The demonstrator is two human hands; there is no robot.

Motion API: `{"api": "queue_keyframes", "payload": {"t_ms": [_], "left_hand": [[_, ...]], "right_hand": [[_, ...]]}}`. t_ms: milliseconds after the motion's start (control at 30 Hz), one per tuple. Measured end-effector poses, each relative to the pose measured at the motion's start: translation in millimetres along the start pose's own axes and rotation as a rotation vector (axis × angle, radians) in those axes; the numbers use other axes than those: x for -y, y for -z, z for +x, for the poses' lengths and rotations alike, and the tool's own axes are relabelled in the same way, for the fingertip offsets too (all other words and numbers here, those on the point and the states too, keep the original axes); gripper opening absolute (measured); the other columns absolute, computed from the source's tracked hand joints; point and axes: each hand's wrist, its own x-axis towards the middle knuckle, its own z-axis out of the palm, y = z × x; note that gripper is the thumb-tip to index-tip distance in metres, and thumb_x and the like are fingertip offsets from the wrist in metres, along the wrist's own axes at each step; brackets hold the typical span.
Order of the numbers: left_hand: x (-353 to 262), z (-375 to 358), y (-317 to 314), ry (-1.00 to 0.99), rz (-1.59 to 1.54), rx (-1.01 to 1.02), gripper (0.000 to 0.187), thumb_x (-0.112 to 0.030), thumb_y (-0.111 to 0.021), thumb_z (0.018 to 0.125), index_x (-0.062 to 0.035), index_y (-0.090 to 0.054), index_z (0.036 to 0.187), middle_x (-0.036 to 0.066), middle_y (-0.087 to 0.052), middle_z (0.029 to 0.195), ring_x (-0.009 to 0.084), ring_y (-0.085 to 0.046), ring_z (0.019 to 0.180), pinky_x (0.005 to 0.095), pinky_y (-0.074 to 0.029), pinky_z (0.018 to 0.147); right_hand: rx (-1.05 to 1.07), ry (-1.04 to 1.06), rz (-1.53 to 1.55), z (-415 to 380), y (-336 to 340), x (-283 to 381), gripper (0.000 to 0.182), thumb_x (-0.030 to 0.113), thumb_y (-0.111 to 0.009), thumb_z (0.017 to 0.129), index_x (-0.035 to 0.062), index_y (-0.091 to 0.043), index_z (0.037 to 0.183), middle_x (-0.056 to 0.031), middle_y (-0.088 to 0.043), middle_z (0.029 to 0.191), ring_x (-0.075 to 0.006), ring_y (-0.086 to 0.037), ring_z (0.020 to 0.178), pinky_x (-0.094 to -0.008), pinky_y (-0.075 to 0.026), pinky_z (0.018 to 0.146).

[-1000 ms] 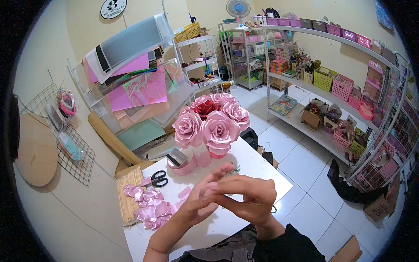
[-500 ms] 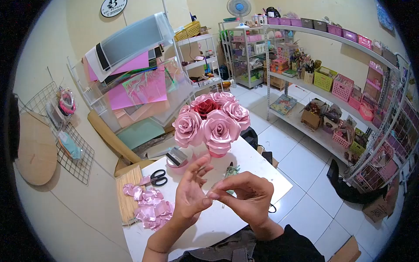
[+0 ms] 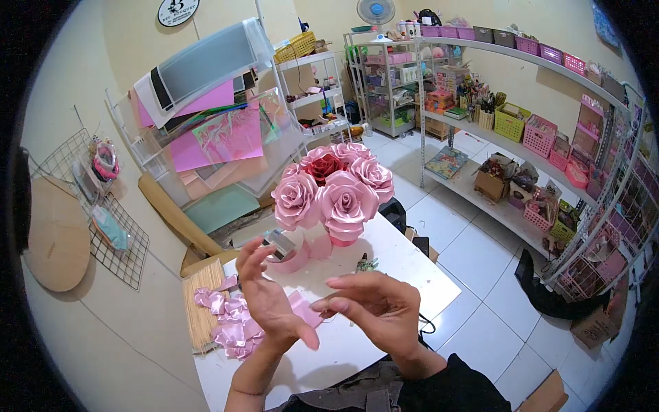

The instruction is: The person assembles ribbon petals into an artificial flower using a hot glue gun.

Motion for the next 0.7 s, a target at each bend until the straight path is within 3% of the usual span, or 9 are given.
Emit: {"api": "queue_keyframes", "payload": {"t_ms": [33, 200, 267, 300, 400, 467, 533, 633, 700], "left_hand": [[4, 1, 1, -0.162, 0.133, -0.082, 0.11, -0.073, -0.061, 0.034, 0.0016, -0.036, 0.112, 0.016, -0.035, 0.116, 0.0227, -0.039, 0.102, 0.0315, -0.028, 0.084], [8, 3, 3, -0.317, 0.179, -0.199, 0.117, -0.08, -0.053, 0.029, 0.0021, -0.037, 0.11, 0.016, -0.036, 0.114, 0.0231, -0.042, 0.095, 0.0295, -0.029, 0.079], [8, 5, 3, -0.344, 0.176, -0.209, 0.117, -0.081, -0.052, 0.029, 0.0022, -0.037, 0.11, 0.016, -0.036, 0.114, 0.023, -0.042, 0.093, 0.0295, -0.029, 0.078], [9, 5, 3, -0.35, 0.168, -0.212, 0.117, -0.081, -0.052, 0.029, 0.0022, -0.038, 0.11, 0.017, -0.036, 0.113, 0.023, -0.042, 0.093, 0.0295, -0.029, 0.079], [10, 5, 4, -0.356, 0.157, -0.201, 0.117, -0.081, -0.051, 0.031, 0.0024, -0.037, 0.111, 0.016, -0.036, 0.114, 0.0221, -0.042, 0.094, 0.0293, -0.029, 0.079], [10, 4, 3, -0.362, 0.151, -0.187, 0.117, -0.081, -0.05, 0.033, 0.0027, -0.037, 0.112, 0.016, -0.036, 0.116, 0.0214, -0.042, 0.094, 0.029, -0.029, 0.079], [7, 0, -2, -0.052, -0.207, -0.212, 0.117, -0.084, -0.041, 0.039, 0.0031, -0.033, 0.117, 0.015, -0.035, 0.118, 0.0201, -0.041, 0.097, 0.0279, -0.028, 0.081], [-1, 3, -2, 0.245, -0.443, -0.176, 0.116, -0.085, -0.03, 0.045, 0.003, -0.03, 0.121, 0.013, -0.034, 0.12, 0.0187, -0.04, 0.099, 0.027, -0.028, 0.084], [-2, 6, -2, 0.318, -0.511, -0.176, 0.113, -0.084, -0.026, 0.048, 0.0022, -0.03, 0.121, 0.012, -0.035, 0.12, 0.0186, -0.04, 0.1, 0.0266, -0.028, 0.085]], "right_hand": [[0.054, -0.017, 0.021, -1, 1, 0, 0.026, -0.01, -0.055, 0.071, -0.0082, -0.051, 0.097, -0.0197, -0.059, 0.082, -0.0243, -0.06, 0.078, -0.03, -0.051, 0.067], [0.151, -0.112, 0.09, -4, -5, 5, 0.028, -0.011, -0.062, 0.064, -0.0094, -0.054, 0.091, -0.0191, -0.059, 0.083, -0.0249, -0.059, 0.081, -0.0313, -0.05, 0.072], [0.017, -0.062, 0.081, -4, -13, 4, 0.029, -0.007, -0.071, 0.053, -0.0118, -0.056, 0.078, -0.021, -0.059, 0.065, -0.0263, -0.062, 0.063, -0.0295, -0.052, 0.055], [0.044, -0.049, 0.084, -4, -12, 2, 0.031, -0.007, -0.072, 0.052, -0.0134, -0.055, 0.078, -0.0214, -0.059, 0.065, -0.0259, -0.062, 0.062, -0.0296, -0.052, 0.054], [0.152, -0.116, 0.155, -5, -4, 3, 0.028, -0.012, -0.066, 0.059, -0.0092, -0.056, 0.085, -0.0184, -0.059, 0.082, -0.0239, -0.061, 0.075, -0.0308, -0.052, 0.067], [0.091, -0.092, 0.166, -3, 2, -2, 0.028, -0.011, -0.067, 0.058, -0.0088, -0.056, 0.083, -0.0178, -0.059, 0.08, -0.0233, -0.061, 0.073, -0.03, -0.052, 0.064], [-0.041, -0.041, 0.075, 0, 13, -2, 0.027, -0.01, -0.07, 0.054, -0.0061, -0.054, 0.076, -0.0153, -0.059, 0.069, -0.0213, -0.062, 0.063, -0.0277, -0.052, 0.056], [-0.202, 0.063, -0.156, 5, 34, 7, 0.023, -0.008, -0.069, 0.056, -0.0041, -0.053, 0.072, -0.014, -0.058, 0.058, -0.0189, -0.061, 0.055, -0.0241, -0.05, 0.048], [-0.264, 0.086, -0.242, 4, 48, 10, 0.018, -0.008, -0.065, 0.061, -0.0048, -0.055, 0.076, -0.014, -0.058, 0.056, -0.0166, -0.06, 0.05, -0.0211, -0.048, 0.043]]}}
